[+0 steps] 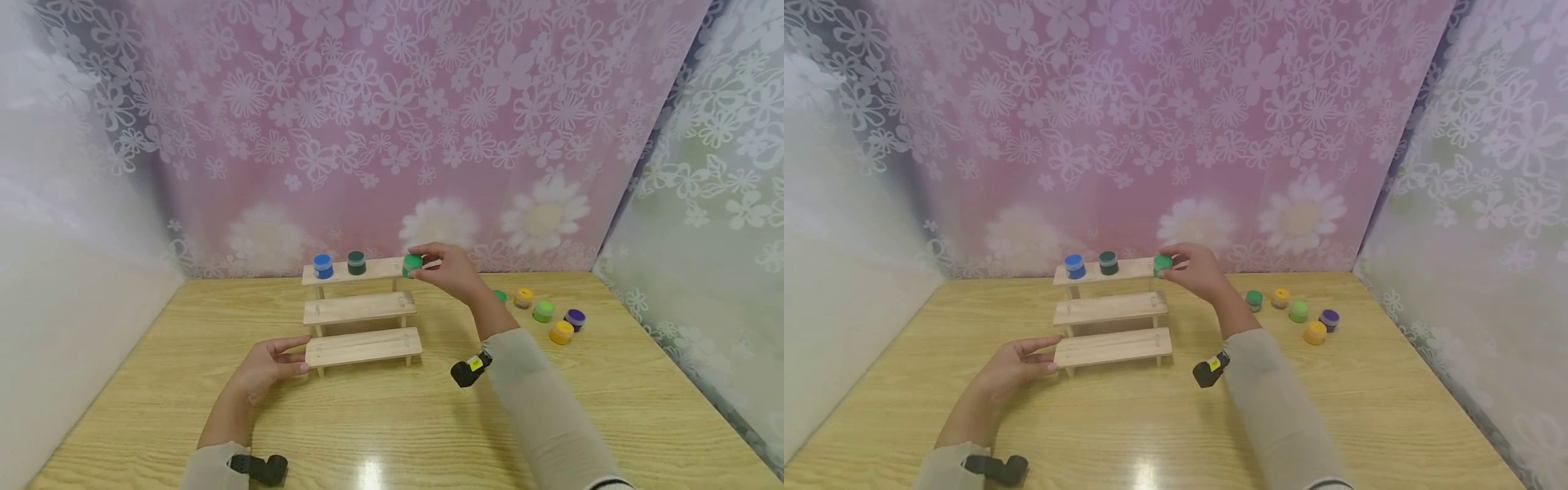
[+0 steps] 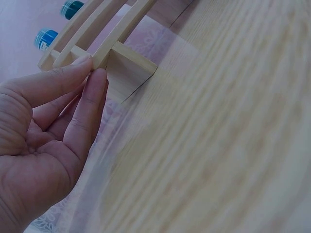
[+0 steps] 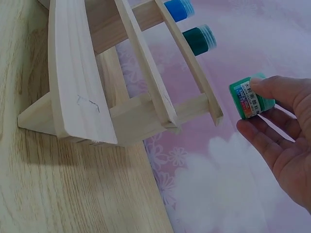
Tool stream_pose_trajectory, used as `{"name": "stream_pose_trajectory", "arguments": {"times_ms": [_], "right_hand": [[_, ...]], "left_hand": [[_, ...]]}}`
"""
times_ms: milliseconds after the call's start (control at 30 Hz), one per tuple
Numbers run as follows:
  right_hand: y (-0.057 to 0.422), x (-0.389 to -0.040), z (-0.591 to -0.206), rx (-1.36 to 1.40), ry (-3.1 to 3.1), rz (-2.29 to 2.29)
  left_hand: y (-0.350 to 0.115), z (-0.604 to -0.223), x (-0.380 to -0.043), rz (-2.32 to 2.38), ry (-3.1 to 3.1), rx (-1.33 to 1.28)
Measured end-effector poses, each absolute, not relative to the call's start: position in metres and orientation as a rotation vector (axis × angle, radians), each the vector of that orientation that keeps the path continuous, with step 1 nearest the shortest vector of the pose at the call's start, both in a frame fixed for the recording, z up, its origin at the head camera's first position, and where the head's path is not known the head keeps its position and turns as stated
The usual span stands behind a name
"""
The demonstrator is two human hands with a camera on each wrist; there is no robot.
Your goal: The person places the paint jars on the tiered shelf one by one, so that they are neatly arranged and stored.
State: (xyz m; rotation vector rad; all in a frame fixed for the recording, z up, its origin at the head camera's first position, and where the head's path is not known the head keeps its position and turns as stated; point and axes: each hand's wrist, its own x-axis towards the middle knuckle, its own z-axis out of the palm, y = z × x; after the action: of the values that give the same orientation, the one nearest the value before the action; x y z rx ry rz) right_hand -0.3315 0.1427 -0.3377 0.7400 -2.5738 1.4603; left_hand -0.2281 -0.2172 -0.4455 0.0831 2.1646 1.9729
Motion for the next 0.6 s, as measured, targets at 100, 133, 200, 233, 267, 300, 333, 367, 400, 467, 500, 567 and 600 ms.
{"name": "stream_pose_trajectory", "arguments": {"times_ms": [100, 133, 200, 233, 267, 300, 333, 367, 400, 467, 500, 567, 600], "right_hand": [[0.138, -0.334, -0.336, 0.708, -2.602, 1.390], [0.136, -0.335, -0.336, 0.695, -2.613, 1.371], [0.133, -0.337, -0.336, 0.679, -2.626, 1.351], [0.131, -0.339, -0.337, 0.673, -2.628, 1.355], [0.129, -0.340, -0.337, 0.668, -2.625, 1.366], [0.128, -0.342, -0.338, 0.665, -2.623, 1.377], [0.126, -0.343, -0.339, 0.662, -2.618, 1.398], [0.124, -0.344, -0.339, 0.659, -2.610, 1.416], [0.122, -0.345, -0.340, 0.653, -2.602, 1.434], [0.119, -0.347, -0.341, 0.644, -2.592, 1.453], [0.118, -0.348, -0.342, 0.637, -2.586, 1.460], [0.116, -0.349, -0.343, 0.628, -2.576, 1.465], [0.114, -0.350, -0.343, 0.627, -2.572, 1.468]], "left_hand": [[-0.218, -0.446, -0.228, 1.971, 2.166, 0.083], [-0.218, -0.446, -0.228, 1.970, 2.166, 0.083], [-0.218, -0.446, -0.228, 1.969, 2.166, 0.083], [-0.218, -0.446, -0.228, 1.970, 2.165, 0.082], [-0.218, -0.446, -0.228, 1.970, 2.165, 0.082], [-0.218, -0.446, -0.228, 1.971, 2.164, 0.081], [-0.218, -0.446, -0.228, 1.972, 2.161, 0.081], [-0.218, -0.446, -0.228, 1.973, 2.159, 0.082], [-0.218, -0.446, -0.228, 1.973, 2.159, 0.081], [-0.218, -0.446, -0.228, 1.973, 2.155, 0.083], [-0.218, -0.446, -0.228, 1.973, 2.152, 0.084], [-0.218, -0.446, -0.228, 1.971, 2.151, 0.087], [-0.218, -0.446, -0.228, 1.970, 2.152, 0.087]]}}
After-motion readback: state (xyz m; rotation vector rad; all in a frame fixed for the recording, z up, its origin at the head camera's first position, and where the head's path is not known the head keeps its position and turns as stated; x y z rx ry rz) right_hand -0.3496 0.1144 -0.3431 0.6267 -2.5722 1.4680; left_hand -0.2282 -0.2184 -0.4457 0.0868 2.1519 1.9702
